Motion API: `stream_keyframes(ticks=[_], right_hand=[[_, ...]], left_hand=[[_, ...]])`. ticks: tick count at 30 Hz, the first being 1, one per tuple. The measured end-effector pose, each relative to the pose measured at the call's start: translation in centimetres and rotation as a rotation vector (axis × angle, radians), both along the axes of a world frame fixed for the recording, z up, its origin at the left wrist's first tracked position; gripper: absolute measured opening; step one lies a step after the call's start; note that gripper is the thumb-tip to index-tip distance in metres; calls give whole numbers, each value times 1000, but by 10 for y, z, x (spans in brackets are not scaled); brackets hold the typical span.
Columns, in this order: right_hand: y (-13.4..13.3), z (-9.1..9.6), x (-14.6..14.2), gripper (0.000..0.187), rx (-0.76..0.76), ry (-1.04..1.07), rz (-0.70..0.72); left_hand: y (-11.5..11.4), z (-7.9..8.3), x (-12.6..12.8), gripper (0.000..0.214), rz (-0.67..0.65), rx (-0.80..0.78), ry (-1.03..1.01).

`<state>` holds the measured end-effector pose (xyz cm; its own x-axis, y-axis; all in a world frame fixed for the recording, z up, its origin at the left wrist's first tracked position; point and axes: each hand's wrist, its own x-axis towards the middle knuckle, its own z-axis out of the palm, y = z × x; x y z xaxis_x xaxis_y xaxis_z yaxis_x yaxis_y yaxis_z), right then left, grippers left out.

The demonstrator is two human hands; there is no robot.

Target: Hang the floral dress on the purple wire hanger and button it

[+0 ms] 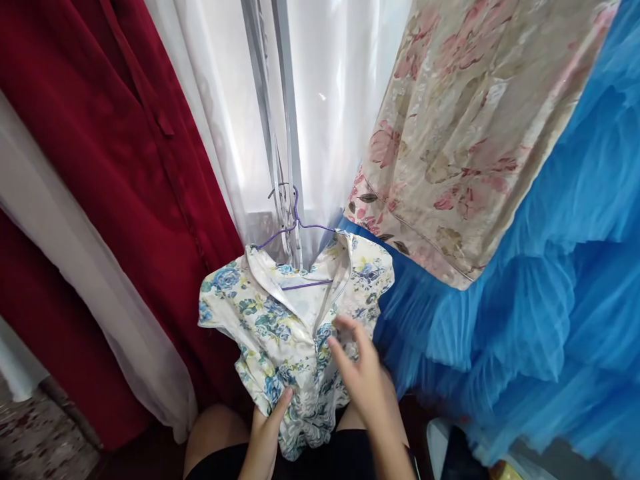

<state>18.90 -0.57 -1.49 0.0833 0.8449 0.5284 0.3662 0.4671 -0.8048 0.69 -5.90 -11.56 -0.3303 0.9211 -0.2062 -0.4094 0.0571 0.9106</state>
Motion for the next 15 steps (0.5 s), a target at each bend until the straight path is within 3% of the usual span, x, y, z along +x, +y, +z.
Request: stream_keyframes(ticks=[1, 4, 10, 13, 15], right_hand=[[-8, -17, -14, 24, -166, 101, 122], [-16, -38, -43, 36, -341, 247, 291], [-6, -17, -39, 40, -356, 264, 407], [-13, -18, -30, 42, -369, 303, 407], [-18, -23, -25, 42, -376, 321, 379]], left_hand=[[-1, 0, 1, 65, -4, 4, -3], [-5, 0, 2, 64, 14, 15, 1], [-6, 0, -3, 63, 66, 31, 96], [-4, -4, -5, 61, 87, -2, 96], [-2, -4, -8, 63, 168, 15, 118]])
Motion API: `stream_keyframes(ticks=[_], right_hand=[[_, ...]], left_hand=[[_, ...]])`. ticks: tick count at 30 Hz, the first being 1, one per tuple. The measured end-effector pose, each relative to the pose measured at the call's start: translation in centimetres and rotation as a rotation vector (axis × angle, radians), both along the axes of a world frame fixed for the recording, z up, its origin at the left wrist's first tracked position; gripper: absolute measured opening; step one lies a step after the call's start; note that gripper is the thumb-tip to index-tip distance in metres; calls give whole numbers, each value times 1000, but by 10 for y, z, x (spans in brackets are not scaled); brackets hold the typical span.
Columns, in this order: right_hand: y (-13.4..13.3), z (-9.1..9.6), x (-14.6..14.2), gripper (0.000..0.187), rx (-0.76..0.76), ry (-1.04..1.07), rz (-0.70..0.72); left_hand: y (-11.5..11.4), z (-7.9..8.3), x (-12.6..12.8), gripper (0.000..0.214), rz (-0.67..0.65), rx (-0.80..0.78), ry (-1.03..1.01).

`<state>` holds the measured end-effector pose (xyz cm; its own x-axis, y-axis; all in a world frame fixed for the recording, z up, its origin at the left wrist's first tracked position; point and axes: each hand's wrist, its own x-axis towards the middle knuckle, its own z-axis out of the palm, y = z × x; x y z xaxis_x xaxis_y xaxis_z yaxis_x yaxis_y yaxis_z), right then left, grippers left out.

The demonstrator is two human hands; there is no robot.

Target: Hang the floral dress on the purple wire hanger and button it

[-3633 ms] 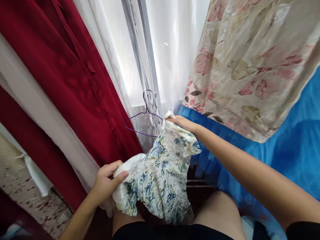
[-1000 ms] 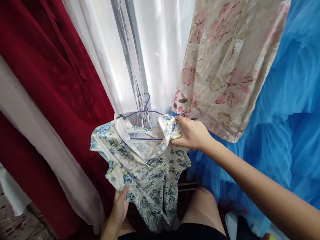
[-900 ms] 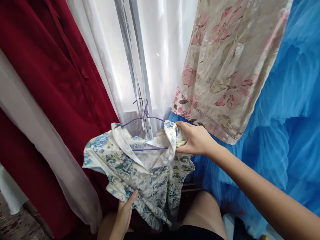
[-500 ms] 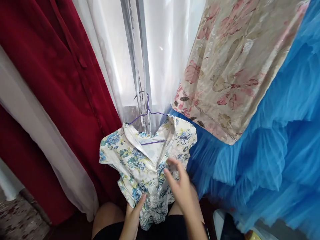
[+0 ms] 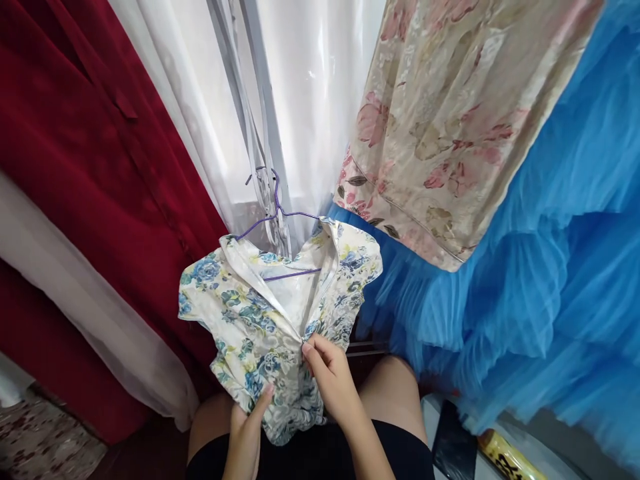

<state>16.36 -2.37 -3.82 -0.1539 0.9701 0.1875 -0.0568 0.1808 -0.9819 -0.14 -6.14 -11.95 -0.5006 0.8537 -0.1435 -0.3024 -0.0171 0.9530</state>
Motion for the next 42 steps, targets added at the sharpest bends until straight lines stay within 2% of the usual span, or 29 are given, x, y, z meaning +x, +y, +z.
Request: stream_keyframes(ticks=[3, 5, 6, 8, 11, 12, 15, 19, 22, 26, 29, 31, 35, 38, 40, 42], right_hand=[[-4, -5, 6, 40, -34, 7, -34], [-5, -5, 8, 39, -48, 6, -28], [-5, -3, 8, 38, -45, -6, -12], [-6, 4, 9, 38, -18, -63, 41], [-8, 16, 11, 39, 46, -203, 142], [-9, 20, 12, 39, 69, -254, 166], [-5, 30, 21, 38, 156, -374, 166], [21, 48, 42, 36, 299, -493, 128], [55, 78, 52, 35, 430, -671, 136], [94, 146, 46, 29, 678, -895, 115], [104, 189, 34, 28, 813, -1014, -2], [105, 204, 27, 26, 839, -1037, -84], [100, 205, 20, 23, 774, -972, -183], [97, 195, 20, 25, 703, -819, -195], [95, 189, 20, 27, 657, -678, -191], [92, 183, 19, 28, 620, -556, -186]], left_hand=[[3, 9, -3, 67, 258, 153, 180], [6, 21, 1, 63, 325, 287, 336], [7, 27, 5, 58, 278, 337, 397], [13, 37, 17, 47, 50, 376, 486], [27, 46, 34, 37, -270, 328, 569], [31, 48, 38, 31, -316, 324, 604], [41, 56, 41, 8, -334, 367, 735], [36, 71, 35, 19, -472, 318, 840], [26, 80, 29, 20, -597, 208, 916], [19, 97, 21, 18, -684, 178, 1126], [17, 112, 20, 19, -736, 196, 1321], [17, 118, 23, 23, -787, 201, 1431], [16, 118, 27, 33, -896, 208, 1527], [23, 118, 21, 29, -928, 257, 1440], [34, 128, 13, 23, -873, 330, 1308], [50, 148, 4, 19, -712, 434, 1157]])
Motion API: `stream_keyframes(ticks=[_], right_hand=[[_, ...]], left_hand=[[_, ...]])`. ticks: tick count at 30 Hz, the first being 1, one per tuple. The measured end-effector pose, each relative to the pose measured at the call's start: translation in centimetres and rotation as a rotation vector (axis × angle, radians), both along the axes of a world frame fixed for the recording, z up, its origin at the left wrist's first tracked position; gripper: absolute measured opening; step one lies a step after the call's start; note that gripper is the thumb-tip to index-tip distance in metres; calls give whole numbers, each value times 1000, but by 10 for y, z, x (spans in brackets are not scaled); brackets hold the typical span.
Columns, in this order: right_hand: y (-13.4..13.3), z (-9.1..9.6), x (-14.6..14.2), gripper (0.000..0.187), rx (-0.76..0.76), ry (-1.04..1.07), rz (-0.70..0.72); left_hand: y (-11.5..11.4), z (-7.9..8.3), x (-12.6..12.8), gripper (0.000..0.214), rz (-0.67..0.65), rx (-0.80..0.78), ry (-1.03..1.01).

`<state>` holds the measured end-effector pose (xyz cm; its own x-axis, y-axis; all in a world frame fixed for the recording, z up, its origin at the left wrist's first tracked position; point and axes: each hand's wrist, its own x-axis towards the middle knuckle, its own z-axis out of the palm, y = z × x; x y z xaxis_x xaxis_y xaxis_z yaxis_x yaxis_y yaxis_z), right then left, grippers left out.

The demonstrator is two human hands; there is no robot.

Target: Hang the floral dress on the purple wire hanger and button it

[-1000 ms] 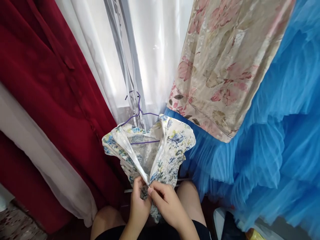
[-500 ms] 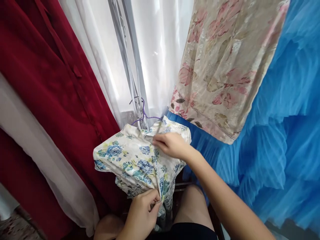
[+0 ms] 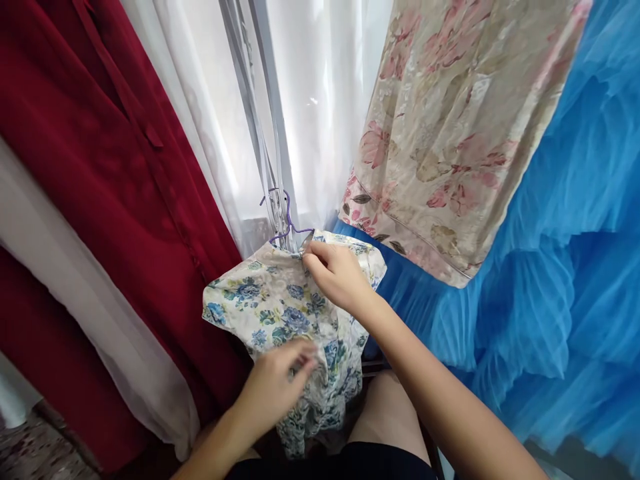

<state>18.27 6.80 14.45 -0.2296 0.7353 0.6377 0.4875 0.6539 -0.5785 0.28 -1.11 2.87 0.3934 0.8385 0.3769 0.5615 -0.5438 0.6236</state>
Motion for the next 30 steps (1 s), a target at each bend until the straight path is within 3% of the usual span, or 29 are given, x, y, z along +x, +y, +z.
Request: stream_keyframes(ticks=[4, 6, 8, 15, 22, 27, 30], right_hand=[[-9, -9, -3, 27, -73, 172, 36], [-11, -12, -5, 25, -111, 253, 67], [-9, -15, -5, 23, -135, 331, 118], [7, -27, -9, 21, -286, 534, 384], [10, -46, -24, 26, -335, 483, 273], [7, -70, -28, 24, -314, 371, 201], [1, -79, -35, 26, -338, 401, 248]], left_hand=[[37, 61, -10, 37, 155, 274, -300], [53, 86, -8, 36, 116, 315, -268], [65, 99, -1, 23, 94, 356, -197], [71, 97, 11, 17, 154, 507, -124], [71, 107, 1, 17, 249, 588, -328], [100, 113, -54, 20, 438, 589, -706], [122, 95, -102, 15, 532, 416, -1114]])
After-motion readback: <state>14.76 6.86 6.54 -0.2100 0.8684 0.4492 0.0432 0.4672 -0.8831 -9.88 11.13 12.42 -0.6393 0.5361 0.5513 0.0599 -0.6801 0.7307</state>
